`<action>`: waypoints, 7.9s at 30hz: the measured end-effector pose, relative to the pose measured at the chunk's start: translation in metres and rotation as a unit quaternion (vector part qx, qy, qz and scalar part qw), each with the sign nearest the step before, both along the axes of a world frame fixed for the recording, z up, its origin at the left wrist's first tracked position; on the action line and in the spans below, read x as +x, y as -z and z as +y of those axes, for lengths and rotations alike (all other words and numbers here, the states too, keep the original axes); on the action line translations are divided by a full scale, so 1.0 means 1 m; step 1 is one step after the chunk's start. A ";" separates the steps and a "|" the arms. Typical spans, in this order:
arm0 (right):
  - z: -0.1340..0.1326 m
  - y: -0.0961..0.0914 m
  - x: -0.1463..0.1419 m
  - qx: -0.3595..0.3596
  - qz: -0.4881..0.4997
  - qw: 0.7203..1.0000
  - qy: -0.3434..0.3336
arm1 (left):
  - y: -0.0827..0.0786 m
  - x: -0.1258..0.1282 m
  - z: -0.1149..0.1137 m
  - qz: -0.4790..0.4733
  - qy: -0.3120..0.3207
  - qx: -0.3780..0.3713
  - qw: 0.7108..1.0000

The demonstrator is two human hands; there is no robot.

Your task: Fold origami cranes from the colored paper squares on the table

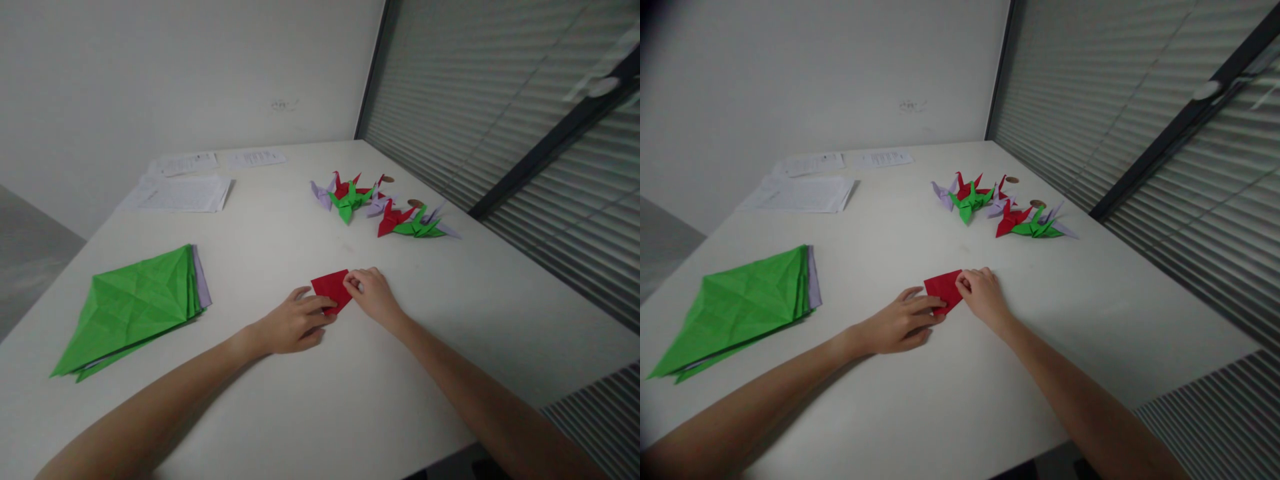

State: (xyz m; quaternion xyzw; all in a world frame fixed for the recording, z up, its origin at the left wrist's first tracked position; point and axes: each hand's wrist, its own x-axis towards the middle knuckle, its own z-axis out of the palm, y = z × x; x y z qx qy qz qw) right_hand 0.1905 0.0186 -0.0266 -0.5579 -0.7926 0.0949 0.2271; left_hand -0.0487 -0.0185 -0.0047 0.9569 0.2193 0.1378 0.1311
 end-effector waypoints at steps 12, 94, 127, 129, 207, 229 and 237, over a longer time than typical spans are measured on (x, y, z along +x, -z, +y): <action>-0.001 -0.001 0.000 0.003 -0.004 1.000 0.003 | 0.008 0.013 -0.012 0.010 -0.047 0.006 0.999; -0.003 0.004 0.001 -0.039 0.126 0.990 -0.041 | 0.008 0.012 -0.014 0.020 -0.117 0.037 0.992; -0.011 -0.019 0.005 0.012 -0.070 0.966 -0.247 | 0.015 0.011 -0.019 0.011 -0.199 0.067 0.978; -0.012 -0.021 0.005 0.017 -0.083 0.964 -0.251 | 0.014 0.011 -0.019 0.014 -0.188 0.067 0.980; -0.043 -0.057 0.009 -0.079 -0.161 0.965 -0.192 | 0.005 0.010 -0.016 0.046 -0.101 0.064 0.992; -0.025 -0.045 0.002 -0.110 -0.038 0.943 -0.310 | 0.010 0.008 -0.013 -0.012 -0.070 0.058 0.996; -0.015 -0.036 0.010 -0.139 0.000 0.955 -0.262 | 0.004 0.007 -0.011 -0.019 -0.057 0.021 0.998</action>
